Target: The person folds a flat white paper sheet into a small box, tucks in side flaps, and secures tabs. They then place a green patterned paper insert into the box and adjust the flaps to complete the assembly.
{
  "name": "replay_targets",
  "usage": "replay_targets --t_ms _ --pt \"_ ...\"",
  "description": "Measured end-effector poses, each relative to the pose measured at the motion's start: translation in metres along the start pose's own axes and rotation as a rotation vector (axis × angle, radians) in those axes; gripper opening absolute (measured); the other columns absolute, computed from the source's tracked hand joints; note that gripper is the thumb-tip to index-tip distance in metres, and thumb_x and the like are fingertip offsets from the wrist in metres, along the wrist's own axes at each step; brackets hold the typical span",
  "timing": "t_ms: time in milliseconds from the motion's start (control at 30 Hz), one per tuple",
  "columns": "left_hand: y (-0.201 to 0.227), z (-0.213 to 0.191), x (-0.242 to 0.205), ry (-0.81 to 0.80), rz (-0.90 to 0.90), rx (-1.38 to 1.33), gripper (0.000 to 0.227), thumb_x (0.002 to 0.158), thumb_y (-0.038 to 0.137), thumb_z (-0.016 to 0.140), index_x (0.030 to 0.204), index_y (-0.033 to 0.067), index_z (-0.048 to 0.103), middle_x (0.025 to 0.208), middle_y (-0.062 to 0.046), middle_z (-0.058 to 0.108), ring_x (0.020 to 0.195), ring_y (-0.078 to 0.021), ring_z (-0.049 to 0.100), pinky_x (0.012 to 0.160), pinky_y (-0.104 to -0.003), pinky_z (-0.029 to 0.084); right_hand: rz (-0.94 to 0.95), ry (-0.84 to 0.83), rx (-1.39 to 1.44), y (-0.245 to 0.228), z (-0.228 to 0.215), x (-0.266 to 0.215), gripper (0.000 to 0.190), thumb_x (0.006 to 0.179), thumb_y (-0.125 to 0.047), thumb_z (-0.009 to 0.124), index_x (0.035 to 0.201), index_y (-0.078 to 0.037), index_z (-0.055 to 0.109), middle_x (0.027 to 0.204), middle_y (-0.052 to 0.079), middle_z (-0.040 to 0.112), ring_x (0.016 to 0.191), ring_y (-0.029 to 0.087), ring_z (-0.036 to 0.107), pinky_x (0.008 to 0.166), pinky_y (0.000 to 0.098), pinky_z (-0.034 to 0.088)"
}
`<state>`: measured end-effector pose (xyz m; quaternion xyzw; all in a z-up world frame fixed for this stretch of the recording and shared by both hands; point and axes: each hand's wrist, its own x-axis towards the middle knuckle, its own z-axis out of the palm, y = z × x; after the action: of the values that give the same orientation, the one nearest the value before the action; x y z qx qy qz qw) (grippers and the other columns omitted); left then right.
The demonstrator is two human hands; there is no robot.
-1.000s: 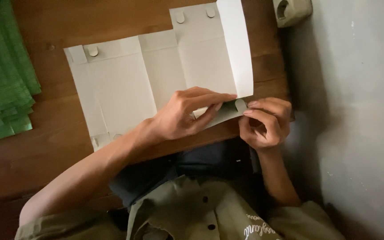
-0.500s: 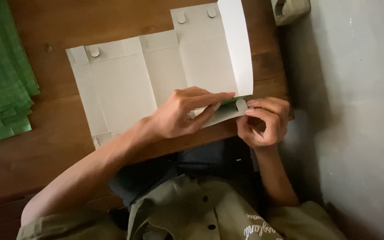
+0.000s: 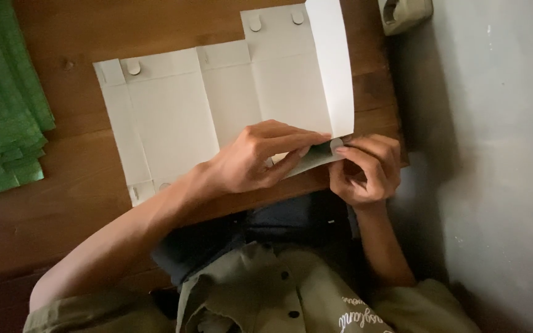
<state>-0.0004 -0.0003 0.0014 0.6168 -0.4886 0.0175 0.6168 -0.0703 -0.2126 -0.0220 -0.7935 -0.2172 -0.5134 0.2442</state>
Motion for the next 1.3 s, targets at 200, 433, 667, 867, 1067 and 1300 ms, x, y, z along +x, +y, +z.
replay_targets --t_ms 200,433,667,867,1067,1300 --pt "0.003 -0.002 0.004 -0.040 0.026 0.003 0.028 0.098 -0.004 0.060 0.124 -0.0054 0.069 0.112 -0.027 0.075 0.099 -0.0424 0.077 0.086 -0.053 0.061 0.022 -0.031 0.015 0.002 -0.003 0.001 0.020 0.076 0.012 0.069 0.086 -0.004 0.076 0.082 0.012 0.071 0.071 0.026 0.064 0.072 0.0373 0.054" --pt "0.001 -0.001 0.002 -0.043 0.014 0.004 0.028 0.099 -0.004 0.059 0.126 -0.0045 0.068 0.114 -0.026 0.075 0.100 -0.0420 0.077 0.088 -0.052 0.060 0.109 -0.039 0.140 -0.005 -0.002 0.013 0.011 0.077 0.004 0.063 0.086 -0.001 0.066 0.081 0.016 0.066 0.073 0.030 0.063 0.072 0.0394 0.054" --pt "0.009 -0.007 0.007 -0.069 0.009 0.008 0.028 0.097 -0.006 0.058 0.123 -0.0062 0.068 0.111 -0.028 0.074 0.099 -0.0433 0.076 0.087 -0.055 0.059 0.178 -0.045 0.197 -0.005 -0.003 0.015 0.016 0.082 -0.003 0.073 0.081 -0.006 0.058 0.084 0.015 0.067 0.077 0.032 0.065 0.074 0.0398 0.054" --pt "-0.001 -0.002 0.000 -0.077 -0.013 0.015 0.029 0.097 -0.004 0.059 0.125 -0.0040 0.069 0.111 -0.024 0.076 0.098 -0.0391 0.077 0.092 -0.053 0.058 0.191 -0.065 0.184 -0.002 -0.005 0.010 0.016 0.081 0.001 0.070 0.080 -0.008 0.056 0.085 0.014 0.066 0.076 0.029 0.065 0.070 0.0379 0.054" --pt "0.004 -0.006 0.005 -0.085 -0.006 0.015 0.029 0.098 -0.004 0.058 0.125 -0.0042 0.069 0.109 -0.024 0.076 0.095 -0.0391 0.077 0.092 -0.055 0.058 0.175 -0.049 0.170 -0.003 -0.005 0.010 0.018 0.083 0.001 0.072 0.081 -0.008 0.057 0.083 0.013 0.066 0.074 0.028 0.063 0.067 0.0371 0.053" --pt "0.001 -0.004 0.002 -0.095 -0.005 0.031 0.029 0.100 -0.002 0.058 0.127 -0.0026 0.068 0.112 -0.021 0.076 0.098 -0.0373 0.077 0.093 -0.053 0.058 0.214 -0.048 0.160 -0.003 -0.009 0.004 0.018 0.085 0.002 0.074 0.082 -0.006 0.058 0.084 0.016 0.065 0.079 0.033 0.066 0.070 0.0378 0.053"
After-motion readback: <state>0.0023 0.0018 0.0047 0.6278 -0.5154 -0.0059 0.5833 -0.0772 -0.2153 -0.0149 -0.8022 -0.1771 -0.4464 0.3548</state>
